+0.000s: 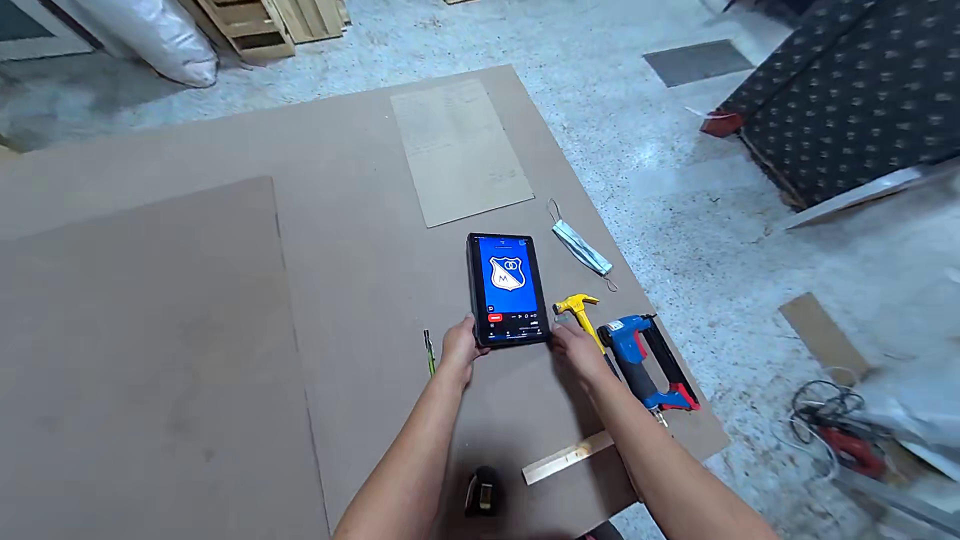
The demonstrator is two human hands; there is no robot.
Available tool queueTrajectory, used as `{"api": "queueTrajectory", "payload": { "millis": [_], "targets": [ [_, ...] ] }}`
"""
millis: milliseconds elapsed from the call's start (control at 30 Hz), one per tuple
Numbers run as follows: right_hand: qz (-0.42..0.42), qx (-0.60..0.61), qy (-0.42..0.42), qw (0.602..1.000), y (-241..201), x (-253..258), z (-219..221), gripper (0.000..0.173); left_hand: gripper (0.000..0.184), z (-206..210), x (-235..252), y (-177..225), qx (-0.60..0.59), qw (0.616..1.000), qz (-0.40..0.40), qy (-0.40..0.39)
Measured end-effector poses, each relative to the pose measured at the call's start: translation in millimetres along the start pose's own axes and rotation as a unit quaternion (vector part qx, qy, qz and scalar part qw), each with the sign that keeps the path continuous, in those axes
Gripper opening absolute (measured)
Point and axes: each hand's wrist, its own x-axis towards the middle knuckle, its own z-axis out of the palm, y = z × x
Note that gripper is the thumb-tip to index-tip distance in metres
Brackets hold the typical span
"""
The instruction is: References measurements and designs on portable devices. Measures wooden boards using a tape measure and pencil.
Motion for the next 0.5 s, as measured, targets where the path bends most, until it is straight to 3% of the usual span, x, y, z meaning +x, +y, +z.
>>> {"api": "queueTrajectory", "payload": {
  "millis": [167, 300, 400, 500],
  "targets": [
    [0.040, 0.110, -0.002, 0.993, -2.1, -15.0, 40.0, 0.041, 0.053, -11.1, 20.3, -8.1, -0.159, 0.985, 0.060, -0.037],
    [0.020, 0.101, -0.025, 0.994, -4.1, -32.9, 68.3, 0.042, 0.052, -33.1, 21.3, -10.0, -0.128, 0.982, 0.139, 0.022],
    [-0.005, 0.107, -0.064, 0.992, -8.1, -60.4, 82.5, 0.043, 0.051, -71.4, 1.1, -6.5, -0.094, 0.977, 0.184, 0.047],
    [-0.039, 0.103, -0.176, 0.978, -10.3, -102.2, 97.9, 0.042, 0.045, -139.3, -40.8, -11.3, -0.156, 0.960, 0.220, 0.071]
  ]
}}
